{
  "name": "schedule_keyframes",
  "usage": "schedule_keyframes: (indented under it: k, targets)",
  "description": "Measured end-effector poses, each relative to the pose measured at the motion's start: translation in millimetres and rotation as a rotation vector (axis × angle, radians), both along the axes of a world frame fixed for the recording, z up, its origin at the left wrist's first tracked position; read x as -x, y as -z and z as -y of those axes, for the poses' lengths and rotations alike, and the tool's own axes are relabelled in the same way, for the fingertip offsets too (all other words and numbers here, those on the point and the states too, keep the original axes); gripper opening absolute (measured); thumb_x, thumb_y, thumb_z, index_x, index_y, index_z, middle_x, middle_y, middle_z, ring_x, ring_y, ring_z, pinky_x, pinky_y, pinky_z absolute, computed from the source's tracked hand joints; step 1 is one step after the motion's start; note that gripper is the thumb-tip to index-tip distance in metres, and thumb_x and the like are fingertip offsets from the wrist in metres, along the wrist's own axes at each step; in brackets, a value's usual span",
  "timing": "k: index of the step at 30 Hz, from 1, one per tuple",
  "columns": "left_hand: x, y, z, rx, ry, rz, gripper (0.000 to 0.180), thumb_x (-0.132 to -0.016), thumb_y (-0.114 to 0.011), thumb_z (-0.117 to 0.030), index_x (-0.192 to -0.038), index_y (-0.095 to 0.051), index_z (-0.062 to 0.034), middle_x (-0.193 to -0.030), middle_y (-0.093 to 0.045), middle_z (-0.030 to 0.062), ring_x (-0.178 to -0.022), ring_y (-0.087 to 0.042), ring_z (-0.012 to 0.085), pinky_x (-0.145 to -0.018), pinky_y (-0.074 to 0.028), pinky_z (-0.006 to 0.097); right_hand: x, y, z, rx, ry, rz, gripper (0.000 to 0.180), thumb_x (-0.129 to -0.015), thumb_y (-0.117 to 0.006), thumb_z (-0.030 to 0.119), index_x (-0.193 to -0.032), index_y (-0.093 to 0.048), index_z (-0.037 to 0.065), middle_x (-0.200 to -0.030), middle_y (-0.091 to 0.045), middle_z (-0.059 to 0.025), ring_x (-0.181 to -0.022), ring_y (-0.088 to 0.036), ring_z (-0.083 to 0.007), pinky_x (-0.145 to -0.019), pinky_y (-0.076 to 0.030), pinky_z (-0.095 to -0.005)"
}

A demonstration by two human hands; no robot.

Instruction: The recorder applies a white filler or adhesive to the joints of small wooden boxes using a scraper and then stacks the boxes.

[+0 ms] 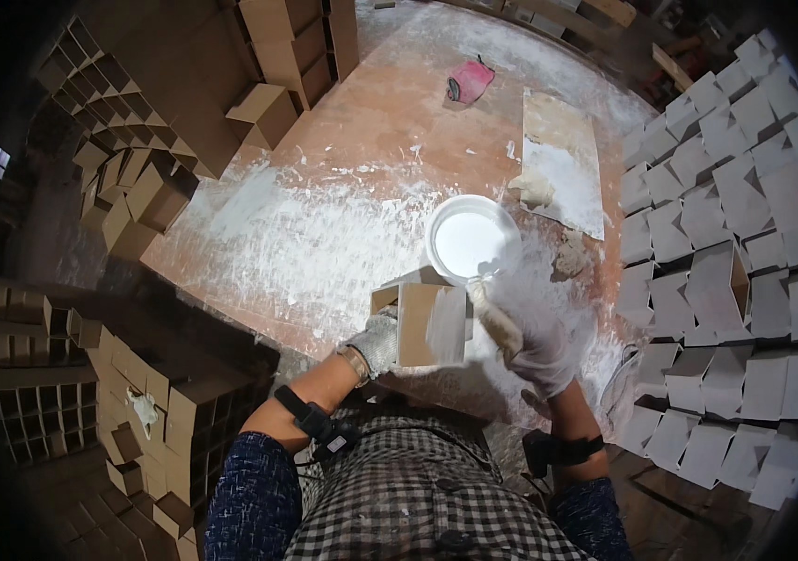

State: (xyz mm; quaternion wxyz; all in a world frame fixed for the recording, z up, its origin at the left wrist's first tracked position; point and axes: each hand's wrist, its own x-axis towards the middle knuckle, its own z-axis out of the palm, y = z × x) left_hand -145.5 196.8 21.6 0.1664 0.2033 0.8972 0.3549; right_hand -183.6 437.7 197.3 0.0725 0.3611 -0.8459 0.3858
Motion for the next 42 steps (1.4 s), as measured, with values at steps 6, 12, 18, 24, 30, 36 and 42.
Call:
schedule_keyframes:
  k: [6,12,18,24,30,36,42]
  targets:
    - [2.7,10.1,-1.1,-0.015,0.027,-0.079,0.058,-0.084,-0.069,-0.041,-0.130,-0.058,-0.0084,-0.126,-0.061,0.0186,-0.115,-0.059,0.0334,-0.097,-0.048,0.040,-67.1,17.0,41.5,-0.428,-0.099,-0.099,0.025,-0.084,-0.065,0.013,-0.107,-0.067,0.003,-0.109,-0.064,-0.0130,-0.106,-0.060,-0.0305,-0.087,-0.051,-0.0382]
    - [11.9,34.2,-6.3,-0.098,0.085,-0.451,0.058,-0.084,-0.068,-0.042,-0.130,-0.058,-0.0082,-0.126,-0.060,0.0184,-0.116,-0.058,0.0333,-0.098,-0.048,0.040,-41.0,19.1,70.5,-0.569,0.139,-0.255,0.048,-0.074,-0.069,0.020,-0.117,-0.062,0.000,-0.113,-0.061,-0.0138,-0.106,-0.058,-0.0322,-0.088,-0.049,-0.0390]
    - [15.4,-20.9,-14.8,0.129,0.083,-0.242,0.044,-0.091,-0.060,-0.037,-0.123,-0.061,-0.0072,-0.113,-0.065,0.0176,-0.104,-0.064,0.0320,-0.088,-0.052,0.043,-89.8,58.7,50.8,-0.267,0.234,-0.284,0.050,-0.074,-0.068,0.018,-0.123,-0.063,0.008,-0.133,-0.056,-0.0176,-0.113,-0.059,-0.0370,-0.090,-0.051,-0.0431]
    - [17.4,35.3,-15.6,-0.012,-0.024,-0.212,0.038,-0.088,-0.061,-0.035,-0.112,-0.067,-0.0067,-0.102,-0.068,0.0194,-0.095,-0.066,0.0334,-0.083,-0.052,0.044,-64.4,46.1,61.3,-0.167,0.172,-0.226,0.041,-0.076,-0.068,0.011,-0.117,-0.066,0.008,-0.127,-0.060,-0.0151,-0.114,-0.060,-0.0361,-0.092,-0.050,-0.0447]
    - [26.0,65.0,-26.9,0.319,0.189,-0.140,0.039,-0.085,-0.064,-0.040,-0.104,-0.069,-0.0062,-0.100,-0.069,0.0162,-0.092,-0.067,0.0302,-0.081,-0.052,0.041,-68.6,52.0,56.7,-0.044,0.259,-0.034,0.038,-0.075,-0.067,0.011,-0.113,-0.066,0.008,-0.120,-0.061,-0.0168,-0.110,-0.060,-0.0369,-0.090,-0.050,-0.0442]
    - [1.6,58.4,-12.6,0.010,-0.004,-0.299,0.051,-0.086,-0.062,-0.041,-0.121,-0.061,-0.0036,-0.108,-0.067,0.0183,-0.102,-0.064,0.0328,-0.088,-0.050,0.043,-74.5,17.6,75.4,-0.162,0.140,-0.043,0.027,-0.077,-0.065,0.009,-0.103,-0.065,0.002,-0.105,-0.062,-0.0120,-0.105,-0.060,-0.0320,-0.087,-0.050,-0.0420]
    - [15.6,26.4,-26.7,0.284,0.117,-0.029,0.059,-0.094,-0.057,-0.037,-0.141,-0.046,-0.0038,-0.136,-0.053,0.0174,-0.126,-0.050,0.0295,-0.107,-0.040,0.039,-23.2,34.2,70.7,-0.275,0.195,-0.353,0.024,-0.079,-0.068,0.009,-0.102,-0.065,0.000,-0.105,-0.061,-0.0139,-0.101,-0.059,-0.0333,-0.089,-0.050,-0.0401]
